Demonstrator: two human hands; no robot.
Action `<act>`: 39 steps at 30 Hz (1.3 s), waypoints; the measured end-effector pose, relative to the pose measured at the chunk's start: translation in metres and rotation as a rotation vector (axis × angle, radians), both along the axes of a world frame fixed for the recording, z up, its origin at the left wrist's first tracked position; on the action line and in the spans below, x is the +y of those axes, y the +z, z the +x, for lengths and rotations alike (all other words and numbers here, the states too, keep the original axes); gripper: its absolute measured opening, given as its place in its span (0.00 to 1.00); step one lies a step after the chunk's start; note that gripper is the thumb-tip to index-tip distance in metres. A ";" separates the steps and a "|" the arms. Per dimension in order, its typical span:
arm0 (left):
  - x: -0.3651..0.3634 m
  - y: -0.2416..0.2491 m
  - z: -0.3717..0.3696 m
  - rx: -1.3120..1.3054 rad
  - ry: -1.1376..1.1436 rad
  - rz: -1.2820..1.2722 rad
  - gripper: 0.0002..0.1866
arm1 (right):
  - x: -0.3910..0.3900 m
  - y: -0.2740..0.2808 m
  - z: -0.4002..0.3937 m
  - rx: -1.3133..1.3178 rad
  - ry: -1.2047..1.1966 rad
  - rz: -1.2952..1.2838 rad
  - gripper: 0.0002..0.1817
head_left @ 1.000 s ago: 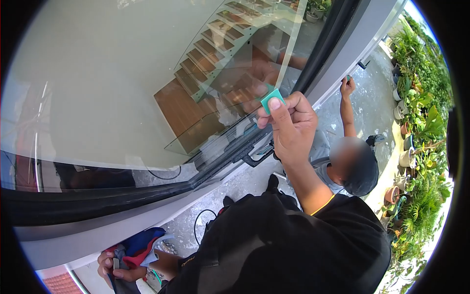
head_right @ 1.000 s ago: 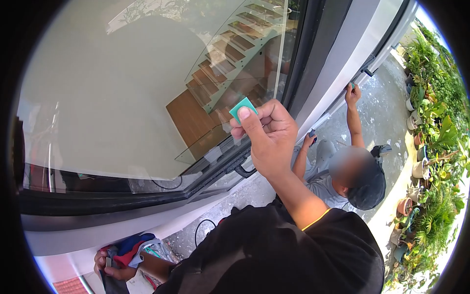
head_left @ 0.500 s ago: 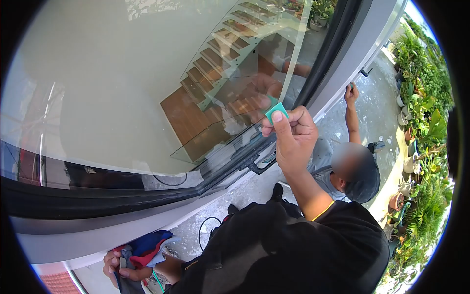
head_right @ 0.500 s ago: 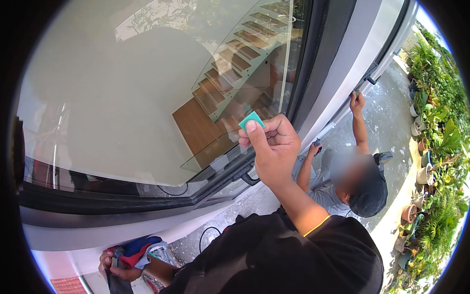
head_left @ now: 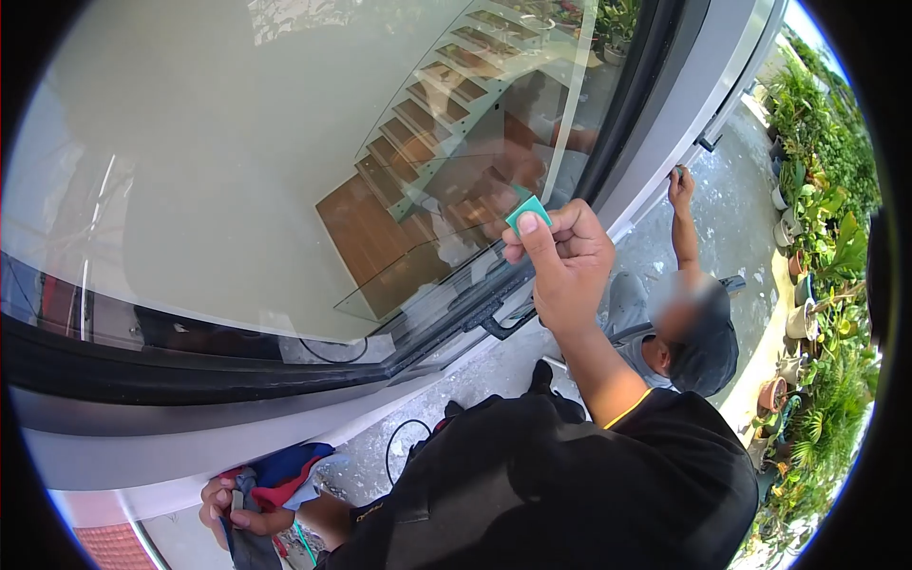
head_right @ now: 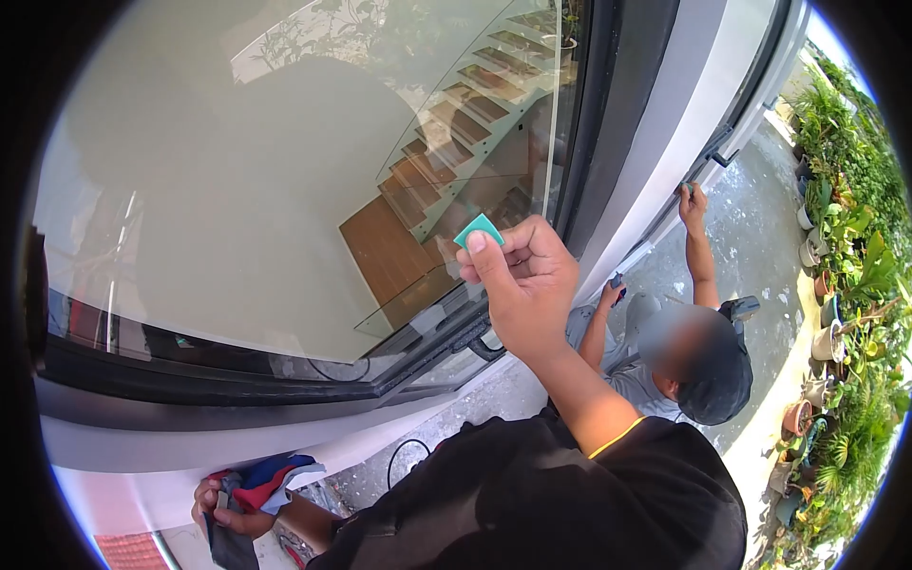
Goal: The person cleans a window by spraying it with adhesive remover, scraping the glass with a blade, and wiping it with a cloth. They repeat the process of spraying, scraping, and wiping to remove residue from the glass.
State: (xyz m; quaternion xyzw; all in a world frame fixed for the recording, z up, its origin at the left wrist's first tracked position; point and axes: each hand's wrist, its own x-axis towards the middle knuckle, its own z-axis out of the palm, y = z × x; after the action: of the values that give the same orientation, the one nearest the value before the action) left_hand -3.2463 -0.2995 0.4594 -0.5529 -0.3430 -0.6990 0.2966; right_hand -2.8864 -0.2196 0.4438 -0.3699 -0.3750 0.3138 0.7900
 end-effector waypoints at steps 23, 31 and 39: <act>-0.015 -0.064 0.157 -0.397 -1.195 -1.018 0.10 | -0.103 -0.036 -0.033 -0.006 0.629 -0.152 0.12; -0.003 -0.061 0.182 -0.521 -1.116 -1.071 0.11 | -0.095 -0.040 -0.026 -0.584 0.319 0.051 0.15; 0.000 -0.052 0.156 -0.378 -0.930 -0.805 0.19 | -0.066 -0.048 -0.018 -0.313 0.394 0.038 0.10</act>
State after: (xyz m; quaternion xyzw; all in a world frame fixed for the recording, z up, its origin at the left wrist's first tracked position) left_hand -3.0907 -0.2994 0.4077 -0.5793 -0.3493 -0.6565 -0.3337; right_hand -2.9048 -0.2857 0.3959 -0.3191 -0.5635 0.3933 0.6527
